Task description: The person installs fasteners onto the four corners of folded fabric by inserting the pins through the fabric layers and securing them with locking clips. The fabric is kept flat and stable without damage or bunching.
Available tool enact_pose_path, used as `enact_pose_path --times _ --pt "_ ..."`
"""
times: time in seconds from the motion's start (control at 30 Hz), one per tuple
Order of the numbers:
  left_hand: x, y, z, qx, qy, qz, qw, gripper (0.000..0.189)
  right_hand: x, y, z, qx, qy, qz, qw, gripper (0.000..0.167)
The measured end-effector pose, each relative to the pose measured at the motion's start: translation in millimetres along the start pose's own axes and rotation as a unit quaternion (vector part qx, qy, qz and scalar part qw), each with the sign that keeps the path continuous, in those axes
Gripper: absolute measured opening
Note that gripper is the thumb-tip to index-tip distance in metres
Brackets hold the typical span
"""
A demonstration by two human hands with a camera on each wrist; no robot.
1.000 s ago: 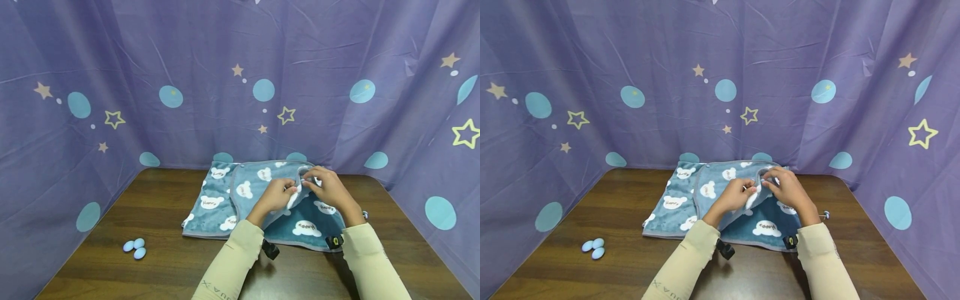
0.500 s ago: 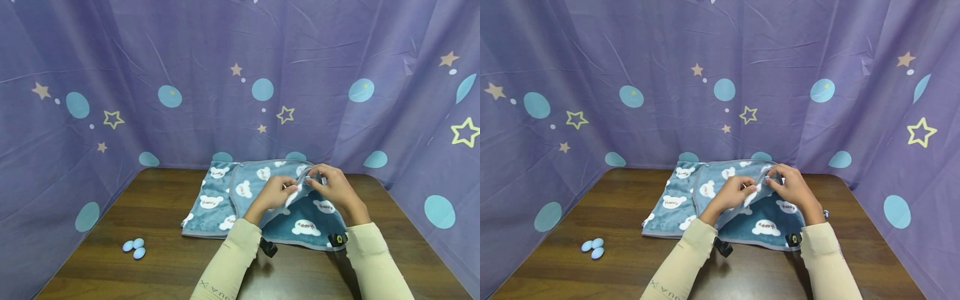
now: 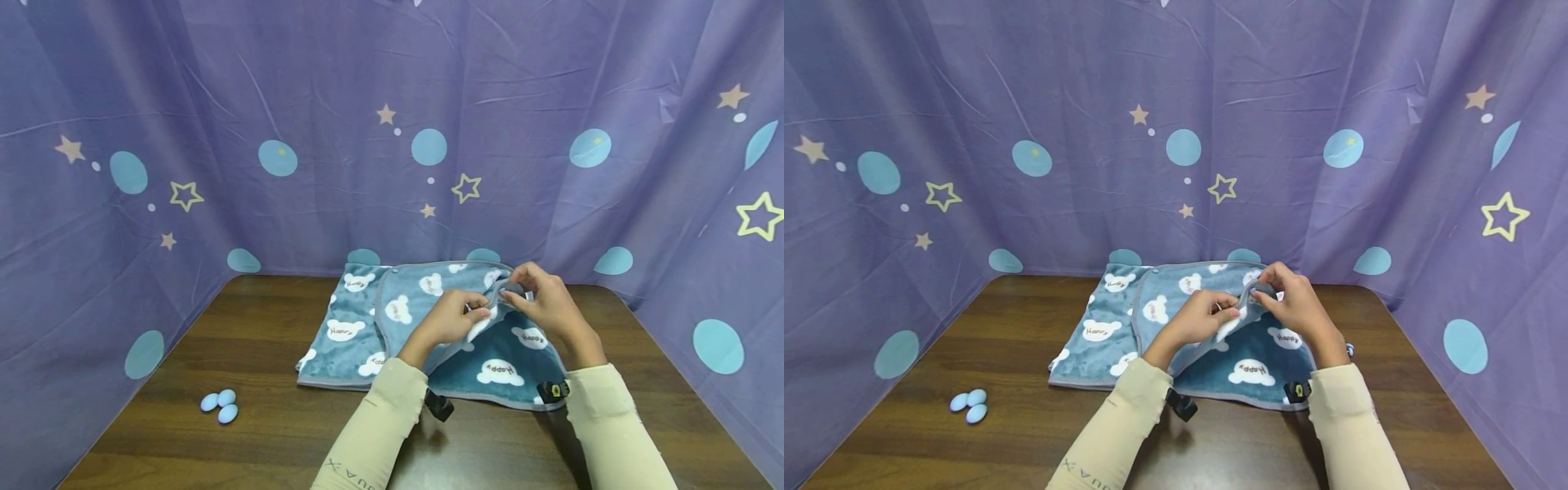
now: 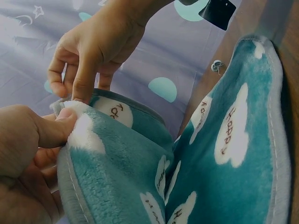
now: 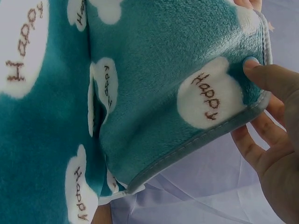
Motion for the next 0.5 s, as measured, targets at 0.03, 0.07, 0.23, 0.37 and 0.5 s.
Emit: enact_pose_path --times 0.03,0.07,0.23,0.37,0.5 --pt "0.0 0.2 -0.1 0.001 -0.001 0.0 1.0 0.027 -0.1 -0.3 0.1 0.002 -0.003 -0.001 1.0 0.032" --pt "0.0 0.3 -0.2 0.002 -0.001 0.0 1.0 0.027 -0.2 -0.6 0.3 0.005 -0.003 0.0 1.0 0.035" --pt "-0.7 1.6 0.6 0.019 -0.008 0.003 0.9998 0.018 0.3 -1.6 -1.4 0.031 0.006 0.006 0.9995 0.036" --pt "-3.0 2.5 -0.3 0.05 -0.029 0.003 0.9984 0.014 3.4 -1.6 -3.8 0.05 0.008 0.023 0.9984 0.025" --pt "-2.6 5.0 -1.5 0.072 -0.066 -0.001 0.9952 0.021 5.3 -1.7 -6.3 0.063 0.001 0.039 0.9973 0.025"
Point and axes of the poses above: each hand's wrist, its own y-axis away from the middle knuckle, its own x-axis out of the back of the hand, z = x × y, the point moved 6 cm from there along -y, towards the middle knuckle, and after that the axes turned 15 degrees about y, right-handed, at the moved point
